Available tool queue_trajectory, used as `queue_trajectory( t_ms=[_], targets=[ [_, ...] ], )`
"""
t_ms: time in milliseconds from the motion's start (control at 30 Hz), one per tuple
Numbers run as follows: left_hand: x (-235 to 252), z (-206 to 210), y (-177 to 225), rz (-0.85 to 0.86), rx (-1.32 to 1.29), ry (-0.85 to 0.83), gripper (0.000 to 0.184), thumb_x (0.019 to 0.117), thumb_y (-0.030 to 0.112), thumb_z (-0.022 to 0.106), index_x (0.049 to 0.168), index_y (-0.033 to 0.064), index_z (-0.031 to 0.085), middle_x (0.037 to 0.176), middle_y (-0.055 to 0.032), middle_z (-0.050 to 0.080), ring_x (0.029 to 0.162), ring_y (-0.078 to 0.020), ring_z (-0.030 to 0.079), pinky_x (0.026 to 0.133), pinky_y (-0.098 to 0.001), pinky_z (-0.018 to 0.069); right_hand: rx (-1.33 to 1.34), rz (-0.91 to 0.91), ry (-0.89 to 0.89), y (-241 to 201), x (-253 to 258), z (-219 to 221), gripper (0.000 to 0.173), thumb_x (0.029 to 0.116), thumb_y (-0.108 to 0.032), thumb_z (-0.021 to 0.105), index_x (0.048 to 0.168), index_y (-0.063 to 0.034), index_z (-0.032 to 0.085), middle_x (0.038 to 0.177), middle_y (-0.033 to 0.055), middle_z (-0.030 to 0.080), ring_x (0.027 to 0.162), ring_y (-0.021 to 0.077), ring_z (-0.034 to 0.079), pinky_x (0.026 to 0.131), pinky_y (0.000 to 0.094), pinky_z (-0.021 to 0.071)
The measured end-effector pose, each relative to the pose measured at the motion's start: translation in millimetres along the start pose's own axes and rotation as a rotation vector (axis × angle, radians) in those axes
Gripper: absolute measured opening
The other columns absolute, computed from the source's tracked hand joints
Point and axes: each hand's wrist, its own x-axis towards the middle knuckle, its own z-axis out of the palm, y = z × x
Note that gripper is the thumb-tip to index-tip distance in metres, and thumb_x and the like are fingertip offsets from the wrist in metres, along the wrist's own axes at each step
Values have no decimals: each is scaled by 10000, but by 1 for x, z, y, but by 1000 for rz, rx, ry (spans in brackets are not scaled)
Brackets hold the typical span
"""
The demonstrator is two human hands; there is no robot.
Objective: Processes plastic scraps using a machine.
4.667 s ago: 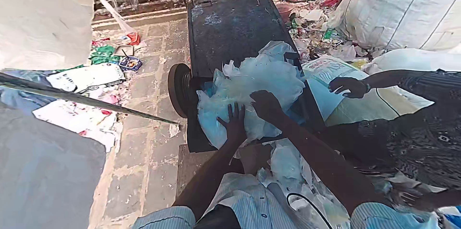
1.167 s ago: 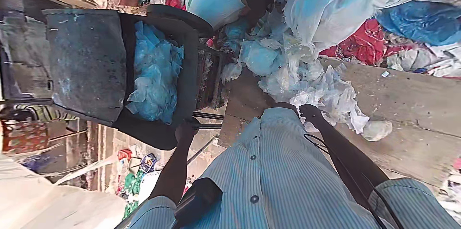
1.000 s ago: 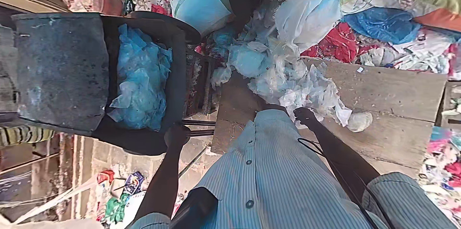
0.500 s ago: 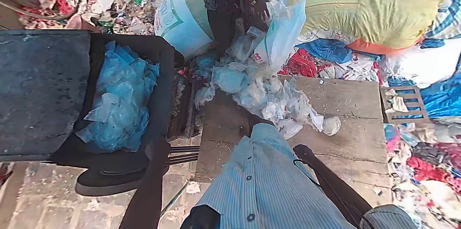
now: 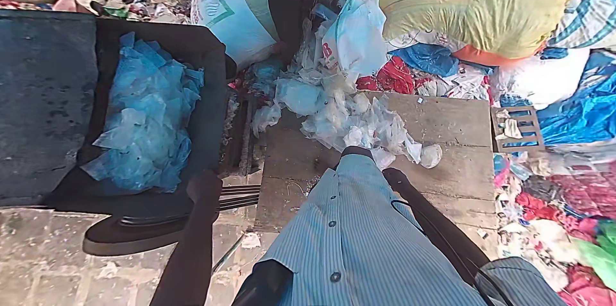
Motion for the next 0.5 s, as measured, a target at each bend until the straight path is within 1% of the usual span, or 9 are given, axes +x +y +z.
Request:
queue_trajectory(
  t_ms=[33, 133, 233, 267, 300, 333, 400, 467, 500],
  targets=[
    [4, 4, 0, 2, -4, 5, 281, 953, 173, 661, 1164, -10, 684, 1241, -270, 664, 1189, -432, 643, 922, -619, 537, 20, 27, -2, 2, -1, -1, 358, 1097, -238, 478, 1313, 16, 610, 1187, 240, 656, 998, 326, 657, 871, 497, 524],
    [14, 15, -1, -3, -25, 32, 284, 953, 209, 650, 1164, 25, 700, 1225, -231, 686, 1166, -402, 661, 909, -605, 548, 106, 93, 16, 11, 6, -4, 366, 1091, -264, 492, 1327, -10, 607, 1236, 227, 660, 1071, 334, 667, 898, 518, 538],
    [14, 9, 0, 1, -12, 13, 286, 946, 216, 670, 1138, 7, 700, 1221, -247, 678, 1162, -406, 659, 907, -606, 548, 145, 112, 54, 17, 13, -2, 359, 1081, -285, 506, 1307, -31, 621, 1208, 201, 680, 1031, 310, 687, 863, 505, 555],
    [13, 7, 0, 17, 0, 6, 288, 947, 214, 684, 1129, -9, 697, 1217, -266, 672, 1166, -425, 653, 908, -620, 541, 165, 117, 55, 16, 11, -3, 358, 1086, -277, 498, 1318, -31, 613, 1219, 198, 676, 1036, 307, 684, 863, 500, 550],
    [17, 9, -1, 33, 3, 8, 297, 944, 228, 694, 1125, -8, 699, 1214, -267, 672, 1165, -429, 652, 905, -625, 540, 198, 120, 54, 13, 7, -3, 359, 1093, -263, 487, 1340, -27, 598, 1239, 200, 667, 1049, 308, 679, 868, 495, 547],
    [24, 14, -4, 43, 4, 14, 303, 938, 251, 695, 1124, 12, 707, 1211, -247, 679, 1156, -412, 659, 900, -614, 548, 226, 124, 52, 12, 4, -2, 361, 1099, -253, 477, 1357, -25, 585, 1251, 204, 660, 1056, 309, 677, 873, 493, 548],
    [22, 9, -4, 46, 18, -19, 320, 949, 256, 687, 1148, 5, 697, 1240, -247, 668, 1176, -407, 651, 920, -608, 543, 248, 138, 53, 14, 0, 3, 365, 1102, -258, 468, 1362, -29, 581, 1243, 200, 663, 1050, 302, 679, 862, 484, 553],
    [9, -6, 0, 46, 10, -67, 343, 947, 221, 690, 1201, -10, 676, 1289, -257, 646, 1227, -413, 623, 961, -609, 520, 249, 153, 48, 18, -6, 7, 363, 1103, -258, 468, 1359, -27, 580, 1235, 201, 659, 1045, 300, 674, 857, 484, 548],
    [9, -6, 0, 43, -13, -61, 328, 935, 212, 698, 1188, 3, 685, 1277, -249, 656, 1212, -406, 633, 949, -608, 527, 239, 166, 49, 21, -8, 9, 361, 1100, -259, 475, 1356, -30, 586, 1224, 197, 664, 1034, 295, 675, 851, 482, 548]
  ],
)
